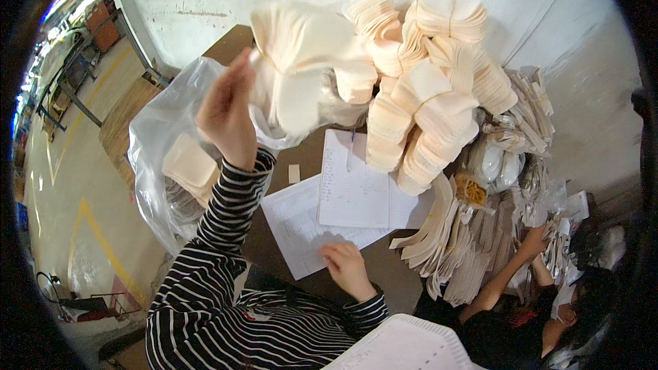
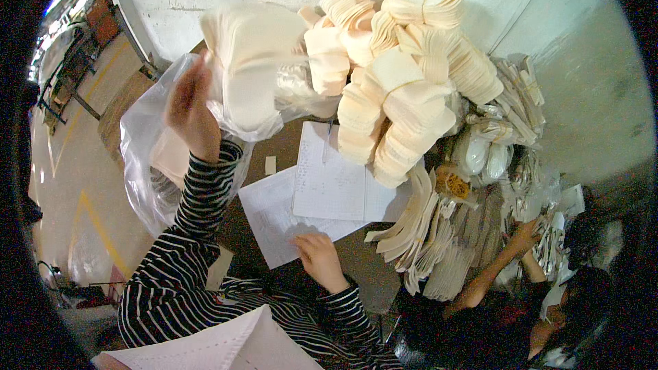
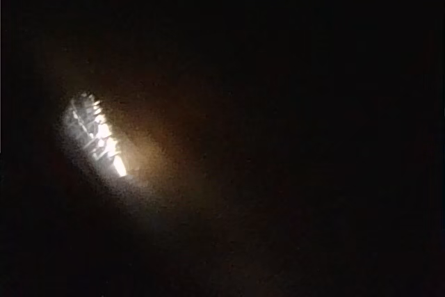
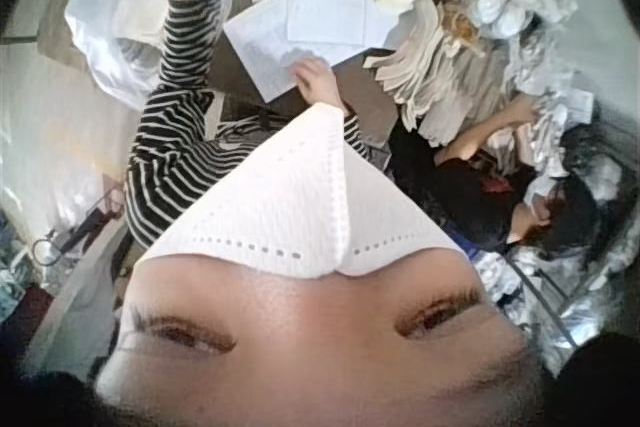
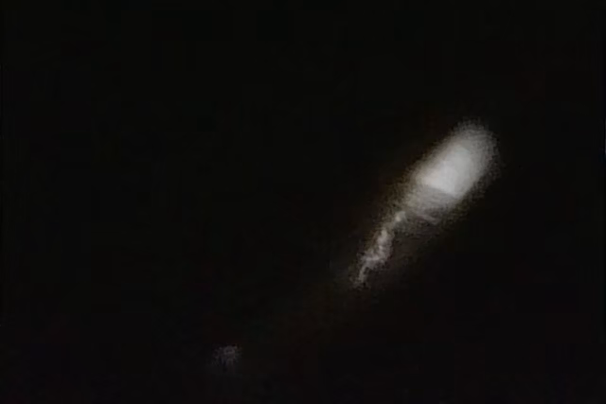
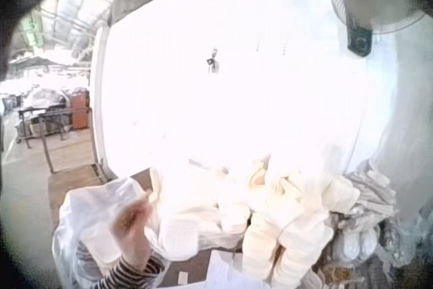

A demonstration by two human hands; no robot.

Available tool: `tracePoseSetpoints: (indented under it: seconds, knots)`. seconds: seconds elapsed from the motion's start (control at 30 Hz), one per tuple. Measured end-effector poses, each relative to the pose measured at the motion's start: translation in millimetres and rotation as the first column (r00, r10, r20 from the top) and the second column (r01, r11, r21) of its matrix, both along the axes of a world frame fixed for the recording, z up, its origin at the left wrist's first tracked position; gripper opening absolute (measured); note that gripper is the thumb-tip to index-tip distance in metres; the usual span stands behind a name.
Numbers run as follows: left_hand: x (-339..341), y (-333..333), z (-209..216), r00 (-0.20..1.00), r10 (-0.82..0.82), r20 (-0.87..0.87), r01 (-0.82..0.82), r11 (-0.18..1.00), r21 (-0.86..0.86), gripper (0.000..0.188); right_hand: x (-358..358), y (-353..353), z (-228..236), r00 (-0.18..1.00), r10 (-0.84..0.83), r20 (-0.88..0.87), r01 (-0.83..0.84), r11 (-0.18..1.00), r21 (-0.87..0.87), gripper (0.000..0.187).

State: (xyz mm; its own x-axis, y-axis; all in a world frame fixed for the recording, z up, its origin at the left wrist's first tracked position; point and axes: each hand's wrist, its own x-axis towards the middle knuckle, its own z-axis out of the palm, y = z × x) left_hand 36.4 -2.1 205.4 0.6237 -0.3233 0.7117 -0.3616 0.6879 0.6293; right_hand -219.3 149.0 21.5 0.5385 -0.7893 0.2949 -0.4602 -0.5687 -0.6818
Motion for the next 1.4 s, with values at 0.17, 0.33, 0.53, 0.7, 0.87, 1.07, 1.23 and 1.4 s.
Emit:
tracePoseSetpoints:
  seconds: [0.17,0.33,0.53,0.7,0.87,1.07,1.23,1.4]
  knots:
    - [30.2,-86.2,23.9,0.931,0.208,0.301,-0.168,0.974,-0.152,0.024,1.0,-3.8,-8.5,0.999,-0.042,0.023,0.040,0.996,0.075,0.016]
    - [63.7,-202.2,-28.9,0.474,-0.352,0.807,-0.504,0.644,0.576,0.041,1.8,-4.1,-7.1,0.993,-0.045,0.108,0.038,0.997,0.068,0.017]
    - [91.9,-224.9,-128.7,0.409,-0.429,0.806,-0.356,0.738,0.573,0.053,5.9,-7.5,-7.0,0.989,-0.019,0.148,0.011,0.998,0.054,0.016]
    - [83.1,-99.7,-63.7,0.429,-0.794,0.431,0.128,0.526,0.841,0.045,1.5,-7.0,-9.7,0.997,-0.024,0.077,0.018,0.997,0.078,0.015]
    - [165.0,-5.1,-43.2,0.404,-0.907,-0.118,-0.240,-0.230,0.943,0.034,1.3,-5.4,-13.9,0.999,-0.040,0.022,0.038,0.994,0.104,0.015]
    - [225.7,56.6,-36.5,0.656,-0.754,0.033,-0.289,-0.210,0.934,0.061,7.8,-4.8,-7.7,0.998,-0.032,0.058,0.028,0.998,0.059,0.013]
    - [229.5,6.6,-76.1,0.491,-0.847,0.204,-0.373,0.007,0.928,0.074,4.5,-8.8,-9.8,0.998,-0.048,0.035,0.046,0.997,0.061,0.012]
    - [223.4,-38.3,-119.0,0.378,-0.335,0.863,-0.909,0.045,0.415,0.076,1.6,-7.9,-9.7,0.999,-0.045,0.000,0.045,0.992,0.116,0.015]
